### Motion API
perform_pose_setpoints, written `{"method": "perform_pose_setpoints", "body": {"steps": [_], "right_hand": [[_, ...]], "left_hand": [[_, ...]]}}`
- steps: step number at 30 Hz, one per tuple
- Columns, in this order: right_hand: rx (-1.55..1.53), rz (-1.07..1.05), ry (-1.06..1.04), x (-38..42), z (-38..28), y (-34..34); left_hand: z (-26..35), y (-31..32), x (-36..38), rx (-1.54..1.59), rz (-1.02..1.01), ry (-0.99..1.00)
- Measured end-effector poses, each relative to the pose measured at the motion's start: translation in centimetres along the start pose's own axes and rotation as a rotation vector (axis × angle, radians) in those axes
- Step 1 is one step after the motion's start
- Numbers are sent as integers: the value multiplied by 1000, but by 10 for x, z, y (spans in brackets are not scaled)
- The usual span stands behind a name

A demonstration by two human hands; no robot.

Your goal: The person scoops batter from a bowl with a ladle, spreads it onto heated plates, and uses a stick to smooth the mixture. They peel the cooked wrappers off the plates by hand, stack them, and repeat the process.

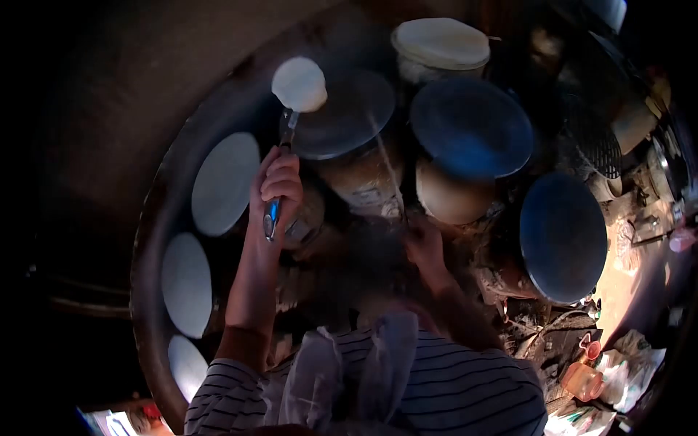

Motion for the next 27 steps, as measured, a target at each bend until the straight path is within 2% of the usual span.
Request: {"method": "perform_pose_setpoints", "body": {"steps": [1, 2, 5, 8, 9, 12, 13, 16, 18, 20, 21, 24, 27], "right_hand": [[-146, 116, 305, -30, -12, 3], [-218, 220, 248, -59, -12, 14], [-474, 357, 221, -120, 34, 59], [-385, 509, 164, -121, 40, 87], [-471, 531, 253, -121, 40, 94], [-175, 604, 145, -132, 21, 110], [-162, 640, 193, -131, 4, 118], [106, 702, -56, -130, 8, 152], [330, 632, -113, -156, -2, 174], [526, 704, -263, -191, -5, 185], [336, 731, -125, -197, -12, 178], [725, 636, -140, -168, -15, 164], [748, 583, -104, -172, -16, 190]], "left_hand": [[14, -2, -28, 10, 66, -44], [30, -8, -56, -17, 106, -74], [71, -25, -113, -117, 271, -139], [91, -32, -142, -257, 462, -147], [95, -32, -151, -327, 514, -136], [129, -39, -174, -597, 640, -103], [135, -37, -180, -715, 638, -58], [157, -23, -197, -1054, 674, 20], [178, -24, -210, -1270, 641, 48], [198, -25, -220, -1476, 593, 152], [212, -24, -223, -1531, 580, 168], [237, -9, -215, -1633, 619, 200], [256, -8, -214, -1699, 588, 201]]}}
Point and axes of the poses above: each hand's wrist, its own x-axis away from the middle knuckle, its own y-axis out of the palm, z = x × y, the point moved 2 cm from there along -x, towards the middle knuckle, and after that the axes turned 13 degrees about z, right-handed, at the moved point
